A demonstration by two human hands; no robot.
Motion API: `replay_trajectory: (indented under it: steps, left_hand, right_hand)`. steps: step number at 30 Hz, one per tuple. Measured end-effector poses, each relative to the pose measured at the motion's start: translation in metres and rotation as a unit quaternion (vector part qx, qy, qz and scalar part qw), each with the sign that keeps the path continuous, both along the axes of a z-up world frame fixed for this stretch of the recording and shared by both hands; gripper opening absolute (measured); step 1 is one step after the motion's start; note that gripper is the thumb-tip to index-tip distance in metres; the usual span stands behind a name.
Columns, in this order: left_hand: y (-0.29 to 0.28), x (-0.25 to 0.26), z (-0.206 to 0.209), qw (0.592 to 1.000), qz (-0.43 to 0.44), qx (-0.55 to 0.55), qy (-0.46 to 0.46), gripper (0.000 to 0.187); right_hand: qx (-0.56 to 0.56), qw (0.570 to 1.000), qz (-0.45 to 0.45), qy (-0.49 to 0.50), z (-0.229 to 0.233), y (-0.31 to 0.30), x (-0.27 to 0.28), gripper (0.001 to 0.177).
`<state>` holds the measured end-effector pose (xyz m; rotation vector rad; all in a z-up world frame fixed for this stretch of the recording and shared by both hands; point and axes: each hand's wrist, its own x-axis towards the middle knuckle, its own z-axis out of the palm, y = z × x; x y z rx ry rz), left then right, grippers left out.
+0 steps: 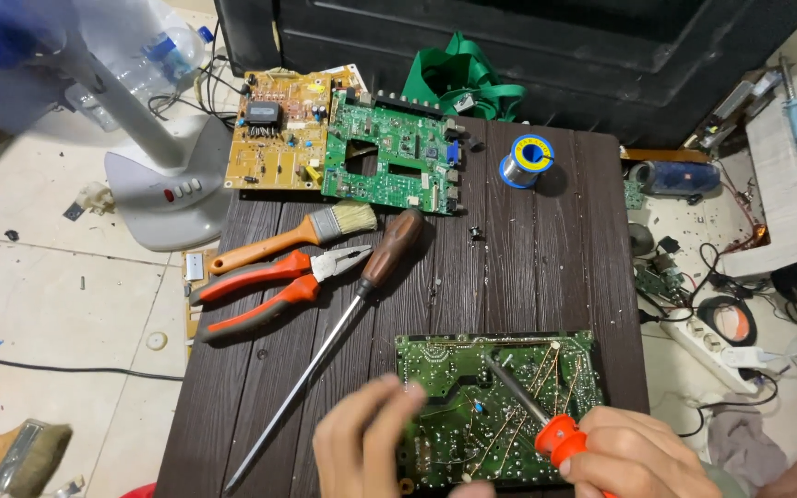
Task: Soldering electronic components on a circuit board and using a screwdriver to adjust parts.
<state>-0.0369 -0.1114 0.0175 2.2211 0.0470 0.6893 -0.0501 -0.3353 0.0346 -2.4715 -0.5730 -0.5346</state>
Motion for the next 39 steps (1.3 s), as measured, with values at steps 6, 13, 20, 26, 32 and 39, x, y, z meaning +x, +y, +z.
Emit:
replay_trajectory:
  steps: [6,13,20,26,32,39]
  left_hand:
    - [0.01,-0.003,-0.035,0.989,-0.022,0.091,0.119,0.131]
    - [0.012,-0.003,-0.048,0.971,-0.048,0.158,0.171,0.143]
    - [0.012,-0.003,-0.048,0.975,-0.052,0.152,0.156,0.137]
    - [0.013,-0.003,-0.047,0.978,-0.05,0.15,0.135,0.136]
    - [0.012,-0.003,-0.048,0.977,-0.046,0.153,0.139,0.136]
    - [0.012,-0.002,-0.048,0.977,-0.041,0.156,0.139,0.135]
  right_hand:
    - [-0.015,1.0,0.026,-0.005,-0.005,-0.01,0.0,0.004]
    - [0.0,0.999,0.042,0.0,-0.006,-0.009,0.001,0.003]
    - [-0.012,0.999,0.051,0.004,-0.007,-0.013,-0.002,0.001]
    - [-0.013,0.999,0.046,-0.01,0.0,-0.007,0.003,0.003]
    - [-0.026,0.997,0.075,-0.002,-0.005,-0.015,0.004,0.002]
    - [-0.022,0.998,0.056,0.001,-0.007,-0.017,-0.001,0.005]
